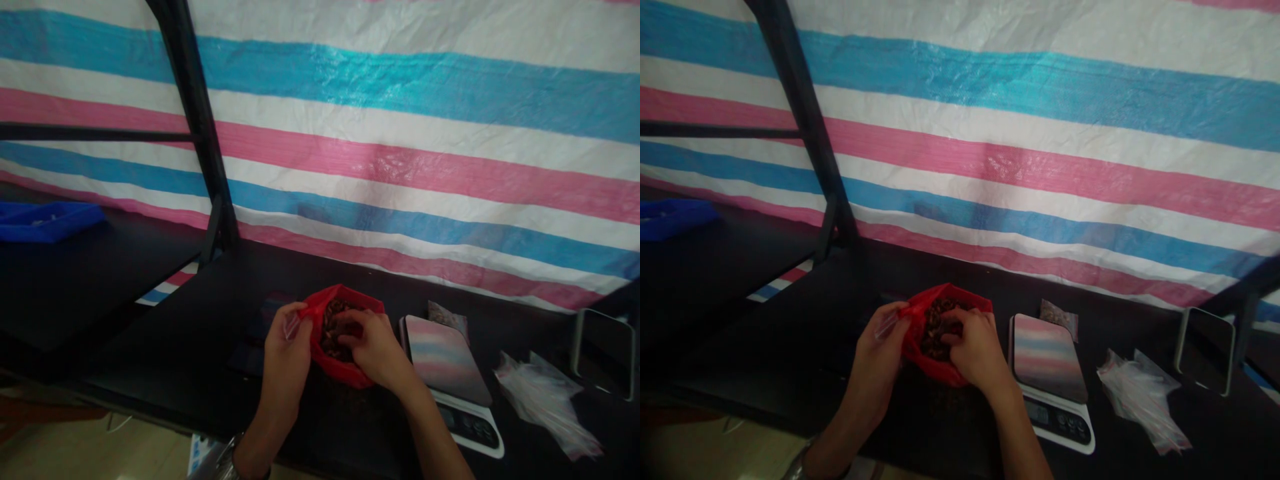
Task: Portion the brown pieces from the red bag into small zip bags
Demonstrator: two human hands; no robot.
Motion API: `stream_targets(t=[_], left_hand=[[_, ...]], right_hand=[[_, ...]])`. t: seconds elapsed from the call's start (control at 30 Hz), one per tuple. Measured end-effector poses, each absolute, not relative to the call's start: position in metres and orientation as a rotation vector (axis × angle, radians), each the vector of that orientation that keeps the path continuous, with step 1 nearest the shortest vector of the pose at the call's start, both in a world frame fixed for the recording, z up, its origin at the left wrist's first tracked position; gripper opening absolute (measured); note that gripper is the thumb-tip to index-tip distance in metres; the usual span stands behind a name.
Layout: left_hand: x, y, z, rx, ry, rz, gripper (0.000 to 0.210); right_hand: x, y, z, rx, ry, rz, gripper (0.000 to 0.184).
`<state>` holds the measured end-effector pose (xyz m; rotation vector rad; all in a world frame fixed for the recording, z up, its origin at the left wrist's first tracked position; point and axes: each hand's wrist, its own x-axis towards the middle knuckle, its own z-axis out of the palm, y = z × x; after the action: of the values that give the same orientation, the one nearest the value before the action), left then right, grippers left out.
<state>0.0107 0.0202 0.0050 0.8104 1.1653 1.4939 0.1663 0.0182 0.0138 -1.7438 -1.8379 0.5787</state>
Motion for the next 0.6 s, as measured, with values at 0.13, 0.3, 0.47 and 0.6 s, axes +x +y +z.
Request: stream_targets(t=[0.13, 0.3, 0.47, 0.6], left_hand=[[0.010, 0.022, -0.003, 1.076, 1.227, 1.560, 0.039], [0.005, 0.019, -0.009, 1.325, 1.351, 1.505, 0.033], [0.000, 0.019, -0.006, 1.422, 1.415, 1.621, 0.027], [-0.002, 0.018, -0.009, 1.244, 1.458, 1.518, 0.031]], right_hand=[[0.175, 0.018, 0.008, -1.562, -1.689, 0.778, 0.034], [0.185, 0.013, 0.017, -1.461, -1.561, 0.830, 0.035], [0.193, 0.006, 0.028, -1.415, -1.564, 0.802, 0.033], [0.194, 0.003, 0.023, -1.593, -1.704, 0.671, 0.030]])
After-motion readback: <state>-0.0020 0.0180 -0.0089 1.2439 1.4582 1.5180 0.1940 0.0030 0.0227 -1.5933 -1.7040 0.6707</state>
